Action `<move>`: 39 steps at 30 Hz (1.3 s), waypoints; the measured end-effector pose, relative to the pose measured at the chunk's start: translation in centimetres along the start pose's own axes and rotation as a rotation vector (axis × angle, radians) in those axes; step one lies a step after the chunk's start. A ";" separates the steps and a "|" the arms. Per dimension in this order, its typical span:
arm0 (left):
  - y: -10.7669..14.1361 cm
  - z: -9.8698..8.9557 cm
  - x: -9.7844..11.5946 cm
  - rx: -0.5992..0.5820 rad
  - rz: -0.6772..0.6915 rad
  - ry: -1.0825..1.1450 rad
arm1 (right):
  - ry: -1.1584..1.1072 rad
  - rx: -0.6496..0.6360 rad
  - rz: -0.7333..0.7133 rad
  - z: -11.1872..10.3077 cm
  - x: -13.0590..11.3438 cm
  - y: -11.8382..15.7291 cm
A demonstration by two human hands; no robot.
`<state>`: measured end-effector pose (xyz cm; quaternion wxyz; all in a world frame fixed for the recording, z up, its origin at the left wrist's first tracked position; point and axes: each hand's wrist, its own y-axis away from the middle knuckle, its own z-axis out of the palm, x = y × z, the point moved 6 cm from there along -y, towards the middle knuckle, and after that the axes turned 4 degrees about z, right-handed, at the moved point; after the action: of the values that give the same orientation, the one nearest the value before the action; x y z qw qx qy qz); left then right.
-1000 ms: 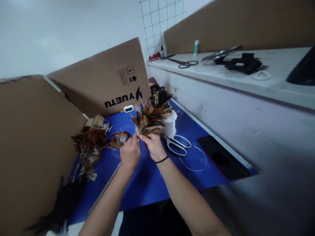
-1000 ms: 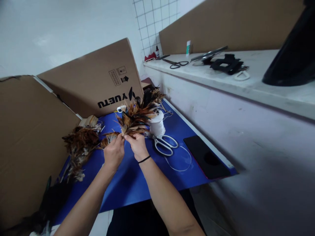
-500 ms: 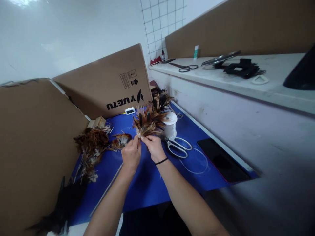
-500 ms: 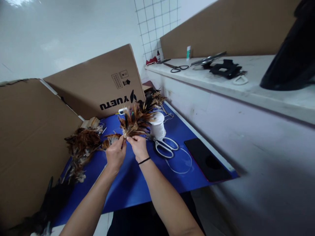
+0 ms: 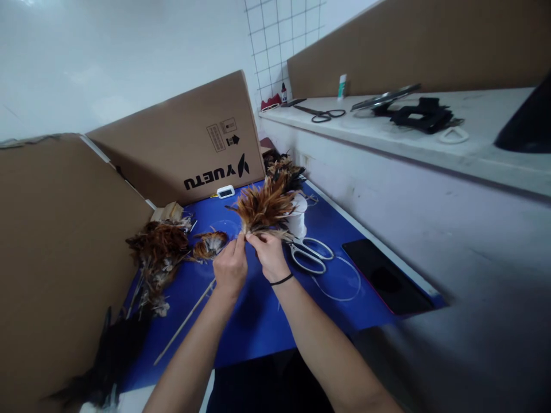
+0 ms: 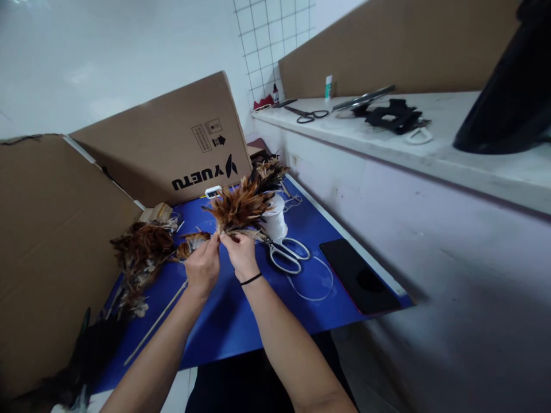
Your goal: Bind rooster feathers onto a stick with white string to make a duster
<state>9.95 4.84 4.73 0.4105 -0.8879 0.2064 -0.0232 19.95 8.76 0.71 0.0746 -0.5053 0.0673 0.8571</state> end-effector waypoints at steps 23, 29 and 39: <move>-2.3 -0.6 -1.3 -0.253 -0.216 0.371 | 0.142 -0.031 -0.190 0.1 -1.2 0.3; -1.9 0.0 -0.3 -0.277 -0.108 0.017 | 0.279 0.037 -0.241 -0.6 -0.9 -0.1; -0.7 0.8 0.5 -0.146 -0.054 -0.024 | 0.182 0.083 -0.135 -0.9 -0.5 -0.2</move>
<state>10.87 5.65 4.63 0.3461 -0.9210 0.1787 -0.0082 20.98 8.74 0.71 0.1465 -0.5810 0.0754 0.7971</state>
